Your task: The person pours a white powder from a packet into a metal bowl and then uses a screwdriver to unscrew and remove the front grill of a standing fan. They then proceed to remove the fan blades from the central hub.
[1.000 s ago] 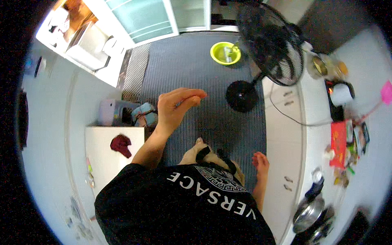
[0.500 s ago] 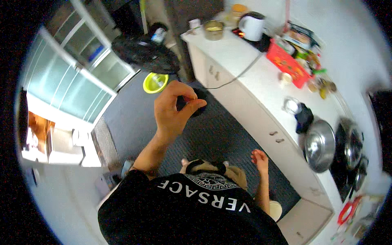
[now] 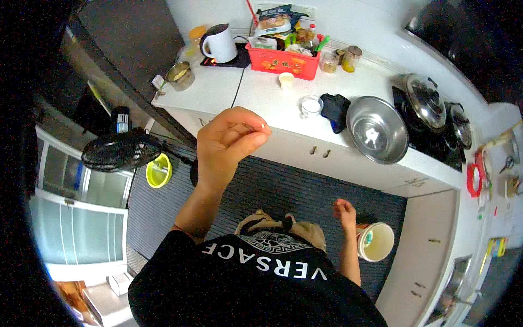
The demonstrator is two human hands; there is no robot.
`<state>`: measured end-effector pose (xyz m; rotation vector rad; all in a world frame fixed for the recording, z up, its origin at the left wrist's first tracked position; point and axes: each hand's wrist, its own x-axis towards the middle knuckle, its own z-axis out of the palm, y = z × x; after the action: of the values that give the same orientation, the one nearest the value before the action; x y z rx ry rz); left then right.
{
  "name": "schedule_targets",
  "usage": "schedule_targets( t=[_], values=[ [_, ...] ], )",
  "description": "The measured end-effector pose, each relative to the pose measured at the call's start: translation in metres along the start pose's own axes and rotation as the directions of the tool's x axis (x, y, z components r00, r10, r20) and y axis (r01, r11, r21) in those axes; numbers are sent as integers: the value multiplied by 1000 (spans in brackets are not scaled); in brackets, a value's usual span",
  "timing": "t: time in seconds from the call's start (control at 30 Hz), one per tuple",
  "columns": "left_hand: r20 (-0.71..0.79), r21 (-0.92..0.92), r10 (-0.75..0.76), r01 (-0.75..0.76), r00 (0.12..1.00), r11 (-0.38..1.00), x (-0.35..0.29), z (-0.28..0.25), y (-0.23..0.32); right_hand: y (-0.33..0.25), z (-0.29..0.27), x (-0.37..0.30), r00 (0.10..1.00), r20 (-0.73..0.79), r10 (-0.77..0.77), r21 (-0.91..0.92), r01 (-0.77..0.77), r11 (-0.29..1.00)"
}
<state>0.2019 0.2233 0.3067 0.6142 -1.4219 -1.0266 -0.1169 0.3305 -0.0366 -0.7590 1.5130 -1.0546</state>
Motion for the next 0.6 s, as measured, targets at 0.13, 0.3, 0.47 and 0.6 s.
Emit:
schedule_targets(
  t=[0.13,0.3,0.47,0.6],
  values=[
    [138,-255,-163,194,977,947,10,-11,-8,8,23,-18,990,-142,21,100,-7,995],
    [207,-272,-183,236,961,933,13,-35,-37,6,55,-35,982,-142,121,58,-114,992],
    [116,-1,-472,475,874,880,-39,-112,-128,12,84,-36,989,-121,87,28,-84,996],
    [129,596,-272,144,954,790,-151,-208,-247,21,94,-45,990,-118,72,-81,-82,993]
  ],
)
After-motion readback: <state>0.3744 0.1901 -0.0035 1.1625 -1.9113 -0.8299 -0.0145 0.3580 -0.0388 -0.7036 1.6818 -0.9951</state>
